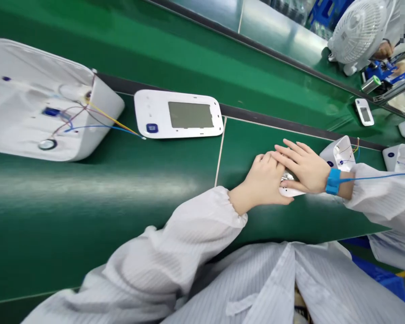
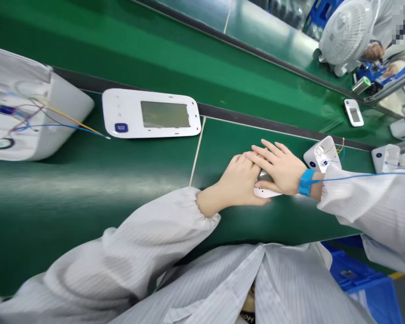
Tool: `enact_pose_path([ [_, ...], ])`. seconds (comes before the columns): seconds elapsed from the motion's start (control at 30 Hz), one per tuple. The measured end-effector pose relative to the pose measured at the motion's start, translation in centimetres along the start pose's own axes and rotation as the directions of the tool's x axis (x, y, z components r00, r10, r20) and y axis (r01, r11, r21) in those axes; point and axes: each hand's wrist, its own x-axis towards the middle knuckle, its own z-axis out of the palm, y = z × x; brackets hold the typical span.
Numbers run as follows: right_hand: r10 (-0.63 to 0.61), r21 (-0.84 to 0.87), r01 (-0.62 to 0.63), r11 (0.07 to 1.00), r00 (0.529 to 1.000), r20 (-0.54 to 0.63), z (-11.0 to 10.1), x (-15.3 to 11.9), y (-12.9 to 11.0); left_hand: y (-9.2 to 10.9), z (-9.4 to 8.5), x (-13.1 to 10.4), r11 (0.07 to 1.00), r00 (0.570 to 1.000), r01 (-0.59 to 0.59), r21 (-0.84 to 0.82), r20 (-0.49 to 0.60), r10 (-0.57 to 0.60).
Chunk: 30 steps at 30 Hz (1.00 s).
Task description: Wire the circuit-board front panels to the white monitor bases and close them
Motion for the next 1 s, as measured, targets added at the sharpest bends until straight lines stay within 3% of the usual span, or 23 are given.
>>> enact_pose_path([
  [0.23, 0.034, 0.208, -0.028, 0.978, 0.999, -0.026, -0.7, 2.6, 2.6, -0.1, 0.2, 0.0, 1.000, 0.999, -0.018, -0.002, -0.027, 0.018],
  [0.37, 0.072, 0.231, -0.061, 0.971, 0.997, -0.040, -0.3, 3.9, 3.3, -0.7, 0.5, -0.2, 0.998, 0.998, -0.059, -0.018, -0.036, 0.058],
  [0.57, 0.331, 0.215, -0.304, 0.928, 0.939, -0.098, 0.5, 4.4, 2.9, -1.3, 0.4, 0.0, 0.996, 0.996, -0.085, -0.032, -0.013, 0.085],
  [0.63, 0.413, 0.355, -0.353, 0.866, 0.905, -0.105, 0.4, 4.4, 3.1, -1.2, 0.3, 0.0, 0.996, 0.996, -0.084, -0.043, -0.034, 0.083],
  [0.73, 0.561, 0.640, -0.383, 0.667, 0.822, -0.092, -0.5, 3.6, 3.7, -1.1, 0.1, -0.5, 0.994, 0.989, -0.108, -0.023, -0.102, 0.105],
  [0.8, 0.555, 0.745, -0.356, 0.564, 0.831, -0.023, -1.6, 2.2, 3.5, -1.3, 0.0, -1.0, 0.984, 0.974, -0.176, 0.040, -0.140, 0.180],
  [0.9, 0.433, 0.702, -0.322, 0.635, 0.901, 0.022, -3.4, -0.8, 1.9, -1.7, -0.1, -1.7, 0.945, 0.939, -0.304, 0.116, -0.127, 0.318],
  [1.0, 0.393, 0.576, -0.248, 0.779, 0.909, -0.141, -4.4, -3.1, -0.4, -2.1, 0.2, -2.0, 0.958, 0.954, -0.267, 0.102, -0.116, 0.278],
])
